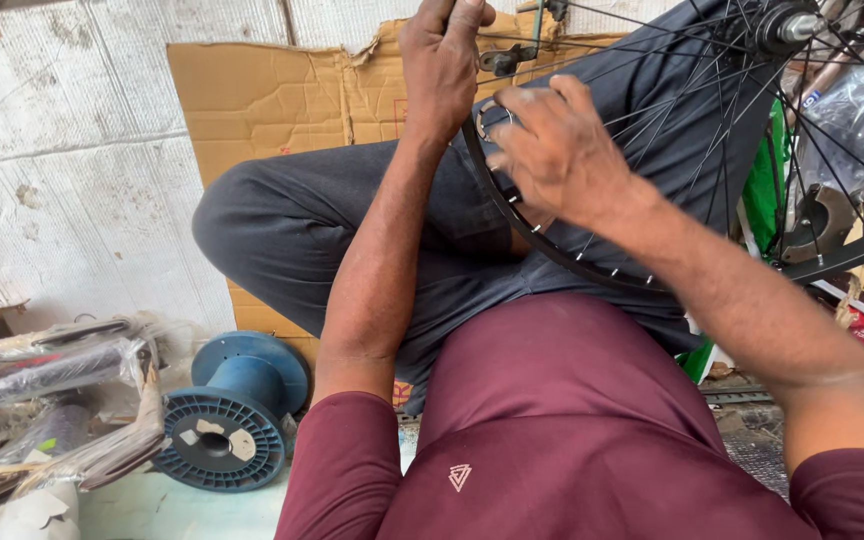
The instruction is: The person threads spokes through a bicycle rim and fastens them to the hub by hand while sitting on the floor.
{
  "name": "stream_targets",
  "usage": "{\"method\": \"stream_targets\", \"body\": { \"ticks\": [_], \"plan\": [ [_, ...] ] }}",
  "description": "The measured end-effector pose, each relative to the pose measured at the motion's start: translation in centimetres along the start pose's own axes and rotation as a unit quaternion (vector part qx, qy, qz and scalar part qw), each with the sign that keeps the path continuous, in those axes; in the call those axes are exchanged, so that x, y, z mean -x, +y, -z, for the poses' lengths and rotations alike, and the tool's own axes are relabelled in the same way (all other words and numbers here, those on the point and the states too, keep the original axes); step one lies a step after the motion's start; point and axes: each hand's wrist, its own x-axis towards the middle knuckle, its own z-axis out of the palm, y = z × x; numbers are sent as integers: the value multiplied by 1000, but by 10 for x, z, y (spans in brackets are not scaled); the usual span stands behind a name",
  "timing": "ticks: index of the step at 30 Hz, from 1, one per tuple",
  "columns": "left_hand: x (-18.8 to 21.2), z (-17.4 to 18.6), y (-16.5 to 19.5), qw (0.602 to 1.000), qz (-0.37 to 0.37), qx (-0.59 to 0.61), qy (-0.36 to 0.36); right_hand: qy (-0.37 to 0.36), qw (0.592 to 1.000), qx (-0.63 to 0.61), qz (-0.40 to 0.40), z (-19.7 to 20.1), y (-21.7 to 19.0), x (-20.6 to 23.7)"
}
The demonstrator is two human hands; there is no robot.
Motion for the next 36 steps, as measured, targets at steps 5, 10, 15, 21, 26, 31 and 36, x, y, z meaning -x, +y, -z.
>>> {"method": "stream_targets", "body": {
  "ticks": [5, 10, 15, 21, 26, 31, 36],
  "plan": [
    [-10, 11, -7, 993, -76, -61, -65, -127, 985, -50, -110, -32, 33, 1],
    [0, 11, 0, 999, 1, 51, -4, -24, 979, 196, -42, -65, 21, -7],
    [3, 5, 12, 997, 48, 65, -1, -231, 958, -123, -119, -36, 43, -25],
    [0, 5, 20, 999, -19, -33, -2, -292, 916, -174, -213, -26, 54, -22],
    [-1, 5, 21, 999, 4, 33, -19, -3, 992, -4, -123, -50, 10, -6],
    [6, 0, 24, 1000, -13, -4, -21, 30, 989, 29, -142, -46, 17, -13],
    [19, -5, 30, 998, -32, -42, 18, 6, 989, -126, -74, -23, 41, -9]
  ]
}}
